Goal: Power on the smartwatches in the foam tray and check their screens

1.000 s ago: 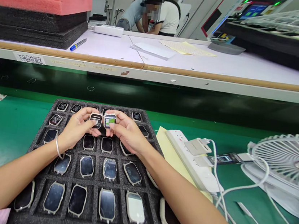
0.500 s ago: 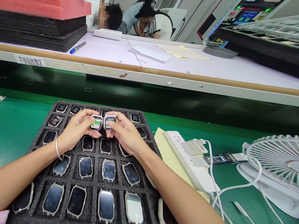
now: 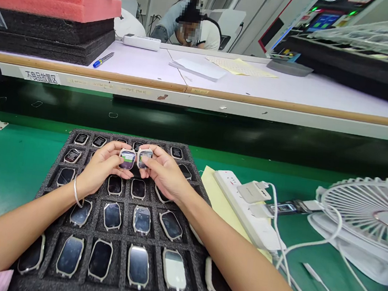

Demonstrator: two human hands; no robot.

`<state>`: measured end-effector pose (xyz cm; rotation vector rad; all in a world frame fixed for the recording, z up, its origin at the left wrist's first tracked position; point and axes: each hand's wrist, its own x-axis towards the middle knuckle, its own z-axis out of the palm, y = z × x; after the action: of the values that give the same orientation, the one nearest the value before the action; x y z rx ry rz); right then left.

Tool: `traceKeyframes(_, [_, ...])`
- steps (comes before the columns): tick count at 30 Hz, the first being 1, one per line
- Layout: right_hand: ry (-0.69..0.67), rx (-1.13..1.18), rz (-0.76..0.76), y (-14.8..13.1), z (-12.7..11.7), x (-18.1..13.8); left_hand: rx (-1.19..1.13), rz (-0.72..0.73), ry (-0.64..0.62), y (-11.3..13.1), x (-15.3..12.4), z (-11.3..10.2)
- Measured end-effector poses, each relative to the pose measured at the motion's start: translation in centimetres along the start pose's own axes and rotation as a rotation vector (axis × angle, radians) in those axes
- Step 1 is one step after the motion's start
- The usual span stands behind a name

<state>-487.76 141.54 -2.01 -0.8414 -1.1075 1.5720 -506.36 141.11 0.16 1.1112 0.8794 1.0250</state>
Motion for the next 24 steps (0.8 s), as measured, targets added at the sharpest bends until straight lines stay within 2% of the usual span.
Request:
traceKeyframes(9, [-0.037, -0.035, -0.046, -0.19, 0.13, -0.31, 0.013, 0.013, 0.010, -0.04, 0.02, 0.11])
traceKeyframes(18, [-0.057, -0.018, -0.026, -0.20, 0.12, -0.20, 0.009, 0.010, 0.021, 0.15, 0.07, 0.03])
traceKeyframes(24, [-0.052, -0.044, -0.042, -0.04, 0.03, -0.12, 0.077, 0.032, 0.035, -0.12, 0.02, 0.06])
